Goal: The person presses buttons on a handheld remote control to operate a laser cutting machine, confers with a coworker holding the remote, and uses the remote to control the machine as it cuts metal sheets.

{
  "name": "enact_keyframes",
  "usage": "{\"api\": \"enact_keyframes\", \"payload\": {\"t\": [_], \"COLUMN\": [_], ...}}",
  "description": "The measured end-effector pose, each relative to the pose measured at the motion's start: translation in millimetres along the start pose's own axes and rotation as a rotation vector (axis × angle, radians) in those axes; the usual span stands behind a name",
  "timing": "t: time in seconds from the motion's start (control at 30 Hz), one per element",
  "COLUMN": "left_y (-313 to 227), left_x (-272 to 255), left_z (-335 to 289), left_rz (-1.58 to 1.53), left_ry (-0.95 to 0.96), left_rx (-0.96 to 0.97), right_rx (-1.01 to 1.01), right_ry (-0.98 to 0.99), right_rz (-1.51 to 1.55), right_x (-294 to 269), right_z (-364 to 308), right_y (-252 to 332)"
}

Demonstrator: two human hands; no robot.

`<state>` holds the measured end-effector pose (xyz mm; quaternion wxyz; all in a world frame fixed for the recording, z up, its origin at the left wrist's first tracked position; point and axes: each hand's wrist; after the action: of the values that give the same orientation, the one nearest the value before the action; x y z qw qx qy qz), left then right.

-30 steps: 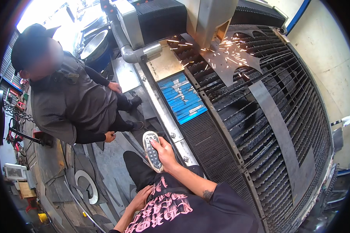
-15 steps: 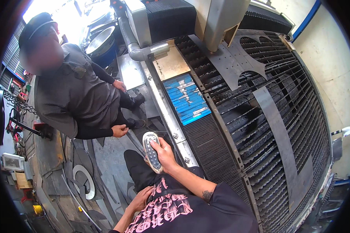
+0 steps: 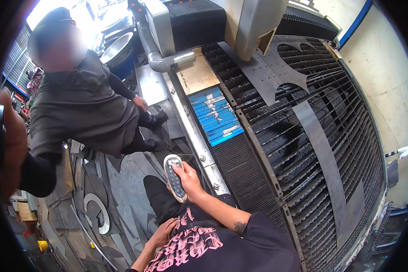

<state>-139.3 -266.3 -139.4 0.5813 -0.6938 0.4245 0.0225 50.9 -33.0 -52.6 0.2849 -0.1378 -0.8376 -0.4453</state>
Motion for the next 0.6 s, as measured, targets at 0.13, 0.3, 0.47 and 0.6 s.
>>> {"api": "enact_keyframes", "payload": {"t": [0.13,0.3,0.47,0.6], "left_y": [-17,49,20,-11], "left_x": [-14,25,17,-7], "left_z": [10,10,-8,-8], "left_rz": [-0.020,-0.061,-0.072,-0.074], "left_ry": [-0.007,0.009,-0.005,-0.010], "left_rx": [0.034,0.177,0.072,0.032], "right_rx": [-0.020,-0.046,-0.046,-0.025], "right_ry": [-0.020,-0.004,-0.020,0.005], "right_rz": [0.020,-0.005,0.014,0.025], "right_x": [-3,-7,-5,0], "right_z": [-4,0,3,-5], "right_y": [5,-3,-8,-5]}}
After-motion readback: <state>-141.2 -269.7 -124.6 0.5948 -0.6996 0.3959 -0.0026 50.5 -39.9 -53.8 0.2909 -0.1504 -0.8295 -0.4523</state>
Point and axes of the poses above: each hand's wrist, its own z-axis towards the middle knuckle, its own x-axis out of the palm, y = z × x, and after that the axes turned 4 degrees about -x, right-handed
